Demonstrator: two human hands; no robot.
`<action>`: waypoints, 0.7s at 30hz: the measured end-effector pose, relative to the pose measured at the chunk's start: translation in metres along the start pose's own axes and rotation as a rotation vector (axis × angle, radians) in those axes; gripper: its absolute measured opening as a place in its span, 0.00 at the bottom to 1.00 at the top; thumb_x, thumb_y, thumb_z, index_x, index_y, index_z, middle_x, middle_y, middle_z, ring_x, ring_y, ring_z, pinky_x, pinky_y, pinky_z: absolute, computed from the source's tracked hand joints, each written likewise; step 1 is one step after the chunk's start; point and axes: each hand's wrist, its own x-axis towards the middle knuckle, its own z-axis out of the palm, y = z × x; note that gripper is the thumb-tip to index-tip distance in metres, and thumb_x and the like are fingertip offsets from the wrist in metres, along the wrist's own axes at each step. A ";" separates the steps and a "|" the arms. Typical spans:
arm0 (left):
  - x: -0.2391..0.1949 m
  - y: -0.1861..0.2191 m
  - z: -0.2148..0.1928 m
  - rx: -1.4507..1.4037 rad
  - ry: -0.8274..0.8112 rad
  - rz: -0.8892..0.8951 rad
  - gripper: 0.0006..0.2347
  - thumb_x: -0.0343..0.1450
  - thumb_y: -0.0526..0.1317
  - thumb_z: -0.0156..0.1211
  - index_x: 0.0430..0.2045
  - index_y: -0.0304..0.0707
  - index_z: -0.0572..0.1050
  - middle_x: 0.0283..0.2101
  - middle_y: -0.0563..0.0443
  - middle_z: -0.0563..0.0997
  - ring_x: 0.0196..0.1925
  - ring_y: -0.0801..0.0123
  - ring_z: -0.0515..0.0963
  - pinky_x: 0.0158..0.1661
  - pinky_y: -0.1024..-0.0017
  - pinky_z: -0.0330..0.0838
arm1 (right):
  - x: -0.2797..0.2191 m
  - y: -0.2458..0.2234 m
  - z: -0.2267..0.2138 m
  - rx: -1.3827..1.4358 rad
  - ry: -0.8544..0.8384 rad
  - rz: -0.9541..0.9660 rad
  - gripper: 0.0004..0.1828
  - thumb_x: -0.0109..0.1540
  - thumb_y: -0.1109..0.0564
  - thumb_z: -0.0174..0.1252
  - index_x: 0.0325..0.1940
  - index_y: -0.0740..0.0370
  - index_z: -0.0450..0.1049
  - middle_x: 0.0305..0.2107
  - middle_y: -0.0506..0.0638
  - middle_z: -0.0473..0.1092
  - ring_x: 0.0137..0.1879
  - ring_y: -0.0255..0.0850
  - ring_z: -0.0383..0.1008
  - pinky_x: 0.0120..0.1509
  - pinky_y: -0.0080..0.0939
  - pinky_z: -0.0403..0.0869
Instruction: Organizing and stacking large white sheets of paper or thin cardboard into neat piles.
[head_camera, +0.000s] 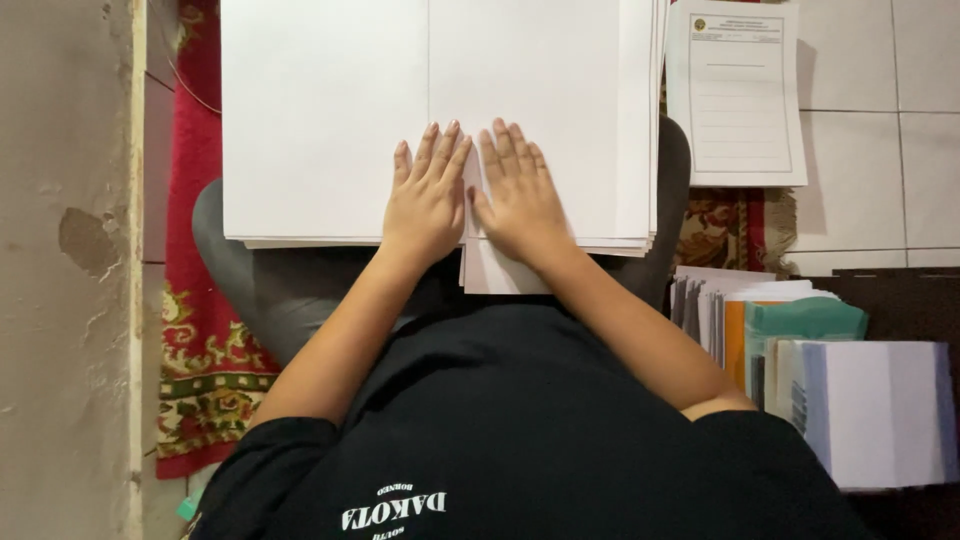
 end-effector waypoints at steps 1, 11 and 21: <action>0.001 0.000 0.000 0.003 -0.003 0.004 0.25 0.74 0.38 0.46 0.71 0.41 0.59 0.75 0.44 0.56 0.77 0.50 0.51 0.70 0.45 0.37 | -0.004 0.009 -0.003 0.003 0.003 0.003 0.40 0.68 0.41 0.44 0.79 0.64 0.49 0.76 0.64 0.44 0.81 0.58 0.43 0.80 0.59 0.44; 0.003 0.002 -0.006 0.020 -0.165 0.000 0.27 0.76 0.51 0.44 0.72 0.47 0.57 0.77 0.43 0.49 0.79 0.47 0.41 0.69 0.39 0.30 | -0.002 0.012 0.005 -0.089 0.087 0.056 0.39 0.68 0.44 0.48 0.78 0.66 0.51 0.73 0.72 0.45 0.79 0.66 0.43 0.78 0.64 0.46; 0.002 0.002 -0.008 0.036 -0.183 -0.038 0.27 0.76 0.51 0.43 0.73 0.48 0.55 0.77 0.45 0.48 0.79 0.52 0.42 0.70 0.43 0.30 | -0.020 0.046 -0.006 -0.086 0.105 0.108 0.37 0.69 0.44 0.47 0.78 0.68 0.53 0.74 0.67 0.48 0.79 0.60 0.46 0.79 0.59 0.46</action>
